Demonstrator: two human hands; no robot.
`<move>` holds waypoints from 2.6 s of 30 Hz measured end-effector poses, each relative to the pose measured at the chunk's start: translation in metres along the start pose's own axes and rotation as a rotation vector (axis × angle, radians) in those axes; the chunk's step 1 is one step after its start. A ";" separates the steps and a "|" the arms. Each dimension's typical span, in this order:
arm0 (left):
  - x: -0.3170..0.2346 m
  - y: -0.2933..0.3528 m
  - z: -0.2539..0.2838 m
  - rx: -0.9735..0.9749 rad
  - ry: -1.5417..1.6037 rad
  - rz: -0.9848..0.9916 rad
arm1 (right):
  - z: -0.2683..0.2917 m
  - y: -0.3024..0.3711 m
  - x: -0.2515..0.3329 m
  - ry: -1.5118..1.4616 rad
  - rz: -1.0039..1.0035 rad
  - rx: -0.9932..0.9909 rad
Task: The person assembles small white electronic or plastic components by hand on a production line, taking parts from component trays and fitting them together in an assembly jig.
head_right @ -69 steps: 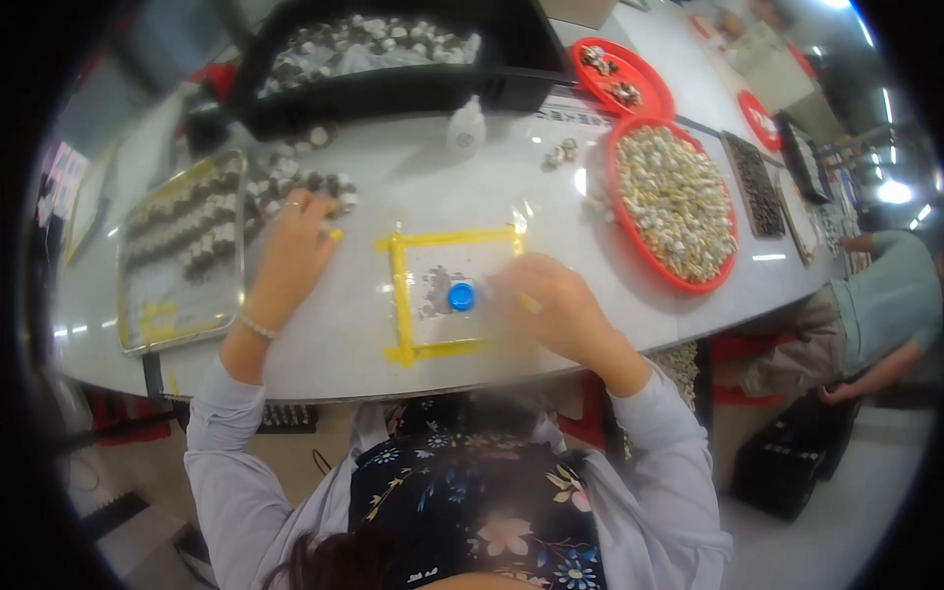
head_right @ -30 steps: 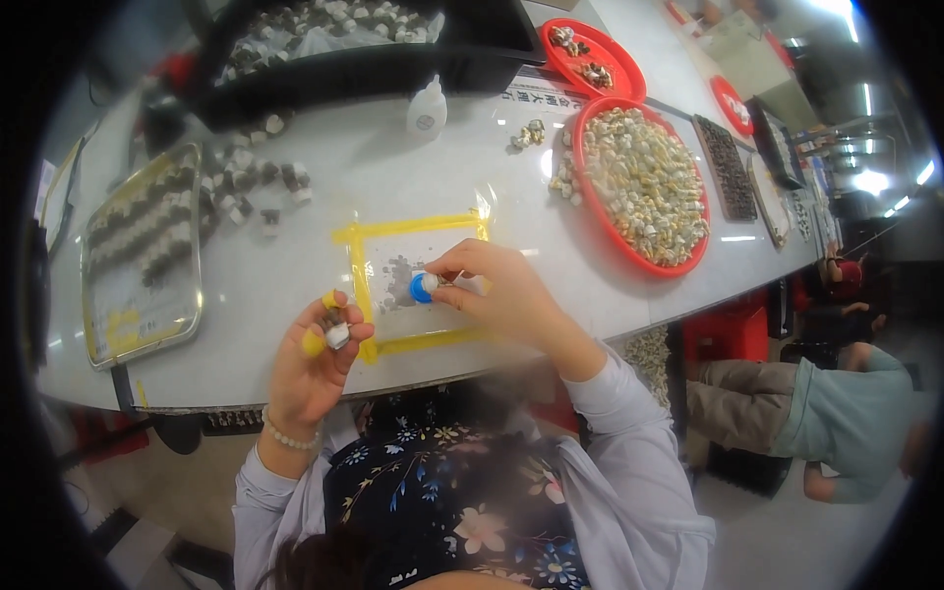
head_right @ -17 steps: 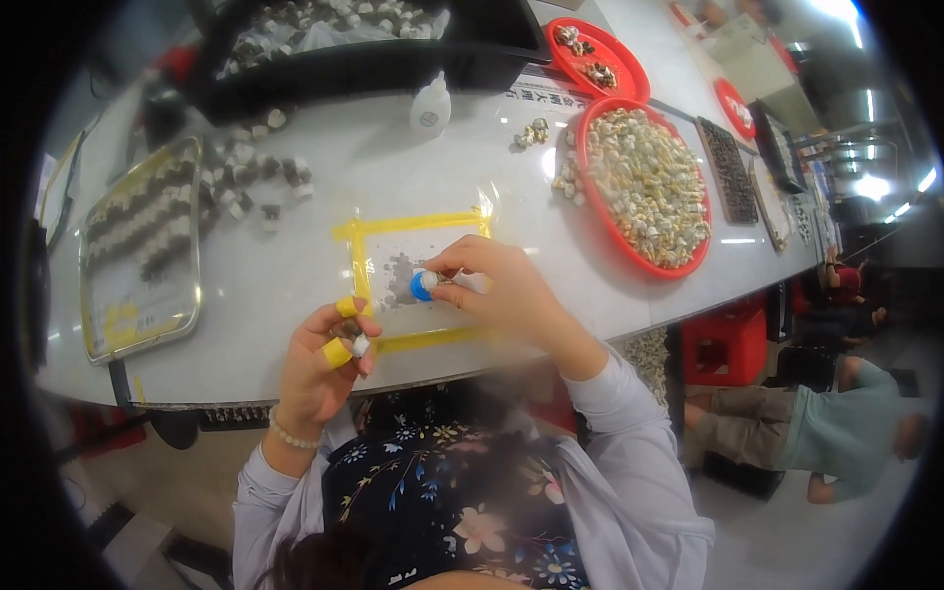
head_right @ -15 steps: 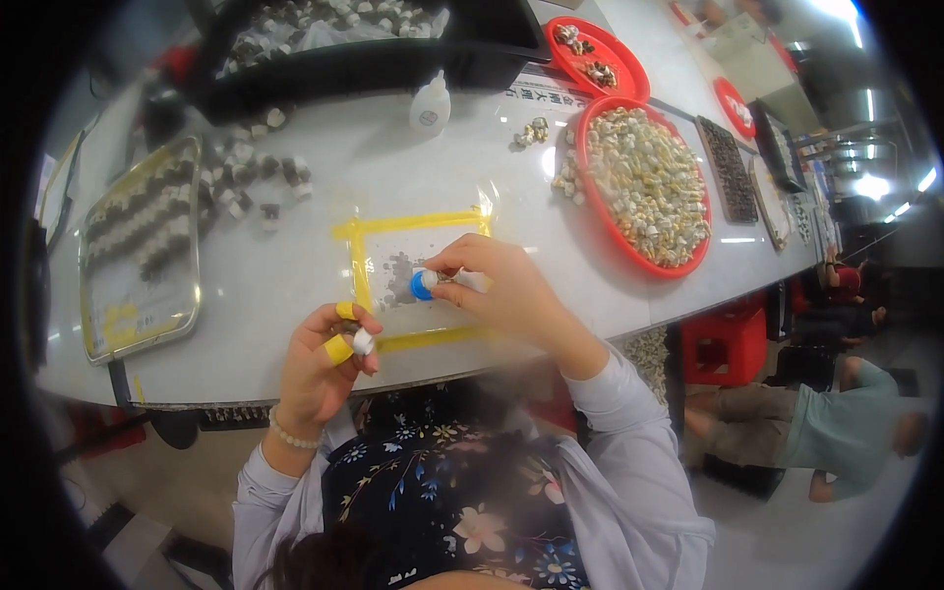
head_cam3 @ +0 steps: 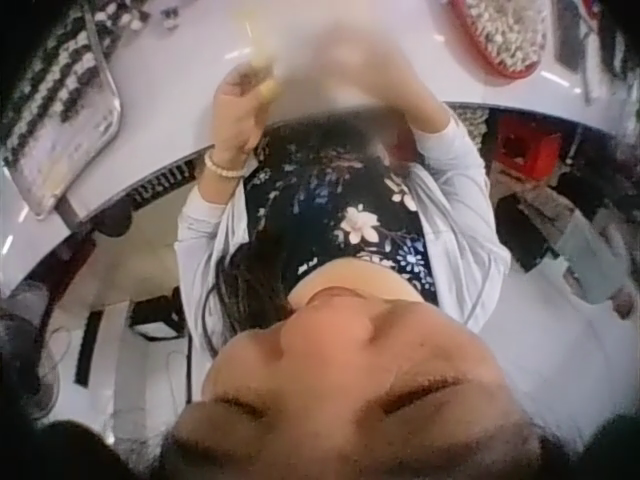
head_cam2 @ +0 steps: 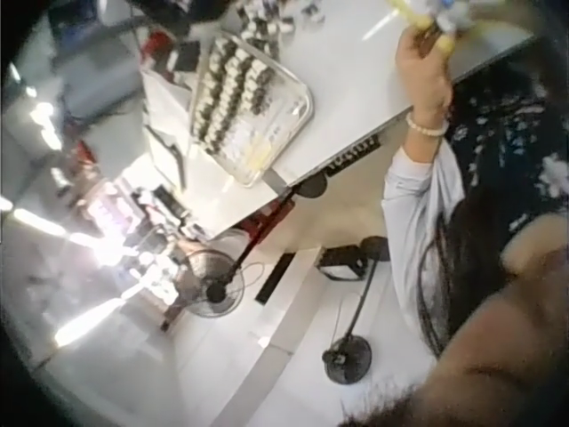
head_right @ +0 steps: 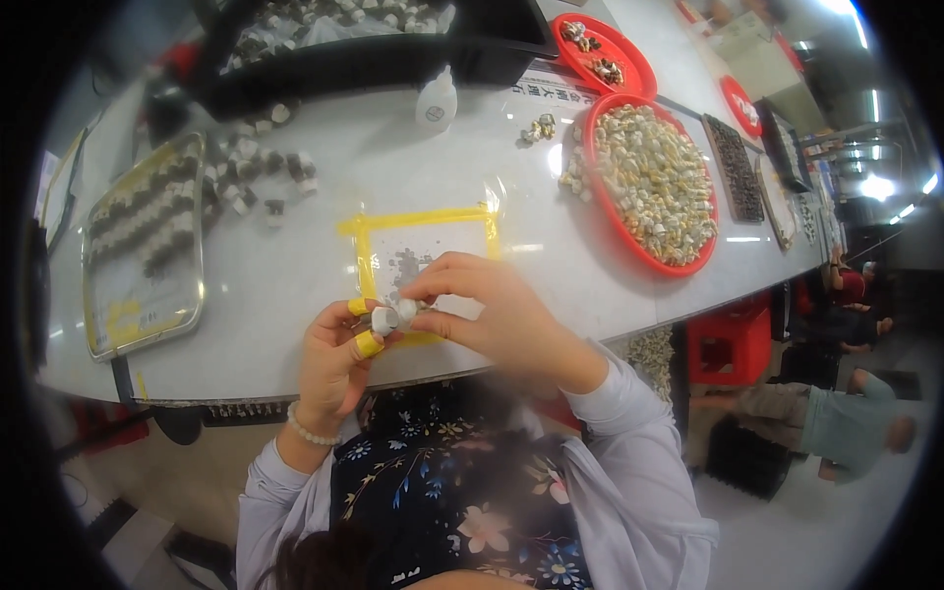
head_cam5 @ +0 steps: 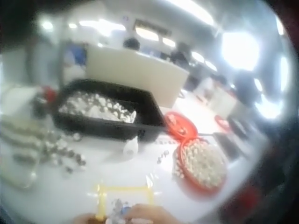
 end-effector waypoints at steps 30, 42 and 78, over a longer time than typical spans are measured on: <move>0.002 0.001 -0.014 0.027 -0.395 -0.170 | -0.003 0.016 -0.024 -0.074 -0.072 0.152; -0.138 0.039 0.048 -0.330 -0.591 -0.641 | 0.130 -0.061 -0.108 1.041 0.052 -0.233; -0.143 -0.056 0.015 -0.248 -2.077 -0.512 | 0.028 0.020 -0.037 0.565 0.130 -0.007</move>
Point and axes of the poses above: each hand's wrist, its own y-axis away from the middle knuckle, its own z-axis out of the back of the hand, x = y × z, the point moved 8 cm from there along -y, towards the middle knuckle, and after that the axes turned 4 degrees about z, right-handed, at the moved point
